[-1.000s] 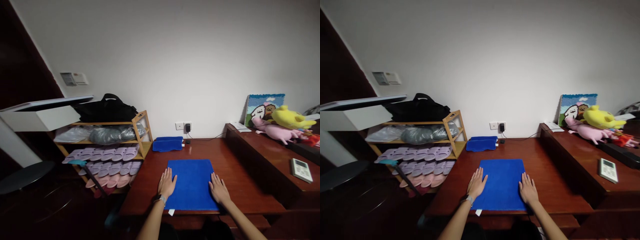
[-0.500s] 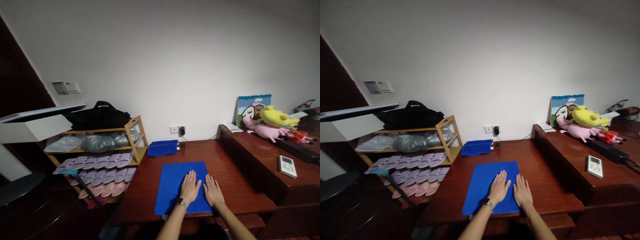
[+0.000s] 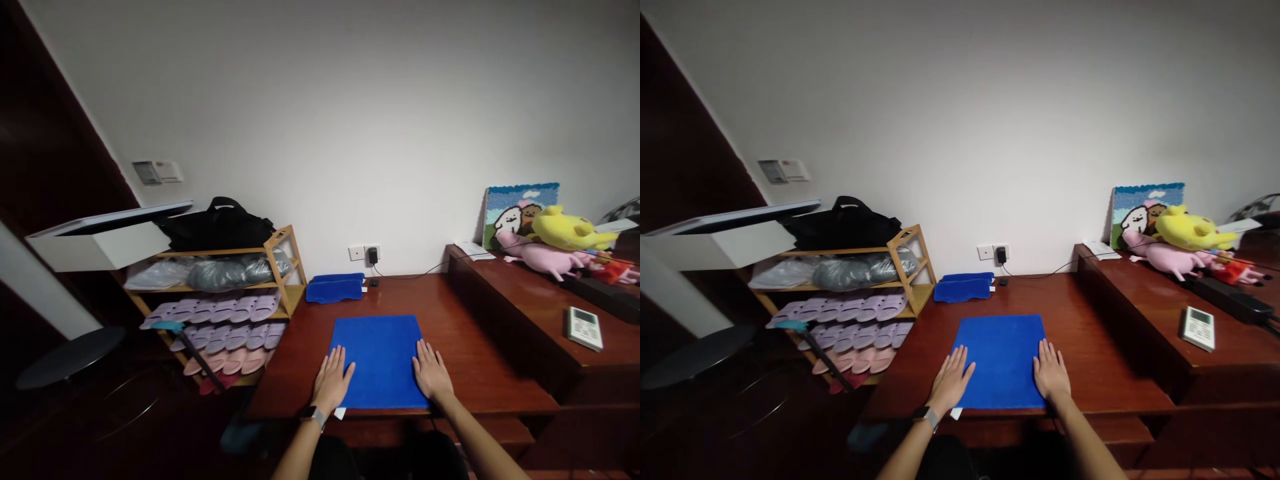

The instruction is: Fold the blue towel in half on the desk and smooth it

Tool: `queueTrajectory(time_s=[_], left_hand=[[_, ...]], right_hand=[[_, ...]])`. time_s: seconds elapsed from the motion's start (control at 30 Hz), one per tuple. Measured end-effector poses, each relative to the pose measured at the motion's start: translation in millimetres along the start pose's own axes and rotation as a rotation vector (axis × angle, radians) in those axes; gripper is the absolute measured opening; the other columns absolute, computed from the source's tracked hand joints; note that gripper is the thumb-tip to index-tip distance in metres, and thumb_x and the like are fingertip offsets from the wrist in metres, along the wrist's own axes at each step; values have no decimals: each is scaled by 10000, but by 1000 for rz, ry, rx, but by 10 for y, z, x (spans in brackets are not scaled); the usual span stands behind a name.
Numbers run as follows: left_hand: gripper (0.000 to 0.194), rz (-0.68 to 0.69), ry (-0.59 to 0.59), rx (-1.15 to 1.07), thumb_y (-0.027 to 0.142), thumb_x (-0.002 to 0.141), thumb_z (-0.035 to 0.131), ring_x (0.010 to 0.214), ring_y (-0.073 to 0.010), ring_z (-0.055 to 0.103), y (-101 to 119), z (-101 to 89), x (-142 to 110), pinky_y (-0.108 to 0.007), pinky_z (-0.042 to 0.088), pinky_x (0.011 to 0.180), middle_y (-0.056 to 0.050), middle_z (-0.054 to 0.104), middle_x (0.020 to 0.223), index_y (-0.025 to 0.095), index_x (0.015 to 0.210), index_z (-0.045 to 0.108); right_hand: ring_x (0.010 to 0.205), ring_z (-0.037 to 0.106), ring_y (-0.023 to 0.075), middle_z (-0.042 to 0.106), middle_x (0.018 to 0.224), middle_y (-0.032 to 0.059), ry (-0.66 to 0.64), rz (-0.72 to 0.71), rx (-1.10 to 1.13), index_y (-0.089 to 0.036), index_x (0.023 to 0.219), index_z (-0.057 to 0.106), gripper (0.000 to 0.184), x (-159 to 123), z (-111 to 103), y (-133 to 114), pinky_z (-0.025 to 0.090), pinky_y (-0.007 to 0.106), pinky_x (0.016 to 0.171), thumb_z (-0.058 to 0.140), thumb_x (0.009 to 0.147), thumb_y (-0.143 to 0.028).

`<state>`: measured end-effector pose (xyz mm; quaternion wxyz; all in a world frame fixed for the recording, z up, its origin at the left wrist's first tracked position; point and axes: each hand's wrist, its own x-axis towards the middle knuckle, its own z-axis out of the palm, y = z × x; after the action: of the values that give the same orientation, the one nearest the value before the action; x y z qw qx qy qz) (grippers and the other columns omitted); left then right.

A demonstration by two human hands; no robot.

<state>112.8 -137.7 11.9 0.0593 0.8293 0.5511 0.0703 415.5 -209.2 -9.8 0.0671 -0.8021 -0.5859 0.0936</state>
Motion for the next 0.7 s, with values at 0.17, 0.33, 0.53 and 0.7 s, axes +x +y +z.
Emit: queueTrajectory(time_s=[0.17,0.33,0.53,0.7], left_hand=[[814,12,25,-13,663,1019,126,1556,-230,176,-123,21,-86,-437,199,1271,-98,217,1675,120,1609,262],[796,4,60,2,638,1024,132,1549,-240,202,-89,43,-64,-441,209,1268,-109,242,1666,112,1599,295],[794,0,67,3,634,1024,127,1548,-237,204,-90,29,-73,-442,216,1266,-110,244,1665,113,1599,296],[818,1,6,-3,639,1017,87,1557,-228,158,-98,-34,-62,-438,182,1270,-103,200,1676,100,1606,262]], right_hand=[[1570,79,197,115,1701,36,-42,14,13,-99,1622,125,696,-1,-66,-37,37,402,1269,118,1017,-444],[1565,114,199,167,1691,43,-12,23,10,-110,1619,177,704,-192,-134,-77,84,403,1267,101,1017,-468],[1562,127,208,178,1686,35,-10,-38,28,-111,1617,189,709,-516,-7,70,96,398,1272,114,1014,-476],[1562,125,201,186,1683,39,36,-51,36,-102,1613,206,700,-599,-37,70,78,387,1276,119,1014,-453]])
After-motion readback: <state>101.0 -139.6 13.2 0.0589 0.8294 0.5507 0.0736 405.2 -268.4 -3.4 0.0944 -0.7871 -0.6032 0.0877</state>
